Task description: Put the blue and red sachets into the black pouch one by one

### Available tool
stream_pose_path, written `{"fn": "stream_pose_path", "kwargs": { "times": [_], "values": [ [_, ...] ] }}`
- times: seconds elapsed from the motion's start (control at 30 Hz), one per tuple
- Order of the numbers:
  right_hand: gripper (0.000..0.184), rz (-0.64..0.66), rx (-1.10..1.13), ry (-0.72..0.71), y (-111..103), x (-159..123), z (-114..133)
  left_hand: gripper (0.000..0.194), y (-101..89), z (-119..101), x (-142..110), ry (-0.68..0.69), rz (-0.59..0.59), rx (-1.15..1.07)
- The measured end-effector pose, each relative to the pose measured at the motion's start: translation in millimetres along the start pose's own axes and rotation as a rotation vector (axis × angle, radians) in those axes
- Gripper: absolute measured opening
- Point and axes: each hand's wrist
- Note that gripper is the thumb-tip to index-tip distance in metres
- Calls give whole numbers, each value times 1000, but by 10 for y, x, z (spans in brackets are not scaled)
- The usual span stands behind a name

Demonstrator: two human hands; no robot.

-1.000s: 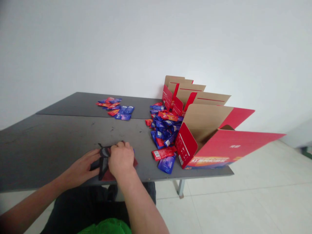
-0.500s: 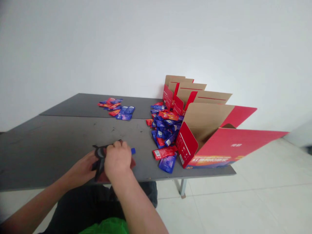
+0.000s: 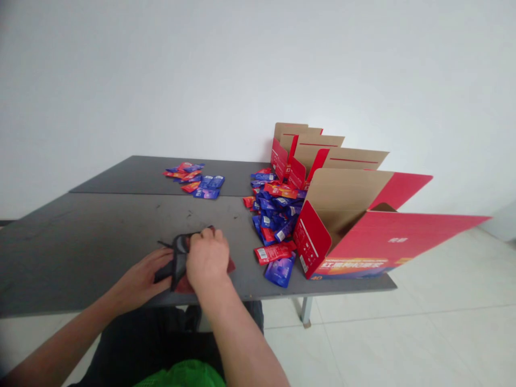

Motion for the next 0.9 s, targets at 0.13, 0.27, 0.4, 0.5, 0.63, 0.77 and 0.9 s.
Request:
{"fn": "stream_pose_path", "kwargs": {
  "times": [0.13, 0.27, 0.4, 0.5, 0.63, 0.77, 0.9],
  "values": [
    [18, 85, 51, -87, 181, -29, 157, 44, -19, -40, 5, 2, -8, -16],
    [20, 91, -44, 151, 138, 50, -317, 53, 2, -2, -21, -29, -7, 39],
    [19, 44, -80, 199, 13, 84, -393, 55, 28, 47, -31, -28, -10, 47],
    [18, -11, 7, 11, 75, 23, -59, 46, 25, 48, -18, 10, -21, 25],
    [18, 27, 53, -85, 223, -55, 88, 42, 5, 17, -12, 28, -14, 19],
    [18, 60, -49, 141, 158, 10, -374, 54, 8, 10, -29, -29, -17, 31],
    [17, 38, -96, 257, 1, 57, -506, 55, 25, 29, -32, -27, -17, 28]
  ]
}}
Point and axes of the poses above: each hand's wrist, its own x-axis towards the middle knuckle, its own y-axis out of the palm, z = x × y, and after that the axes turned 3 degrees about -y, right-handed
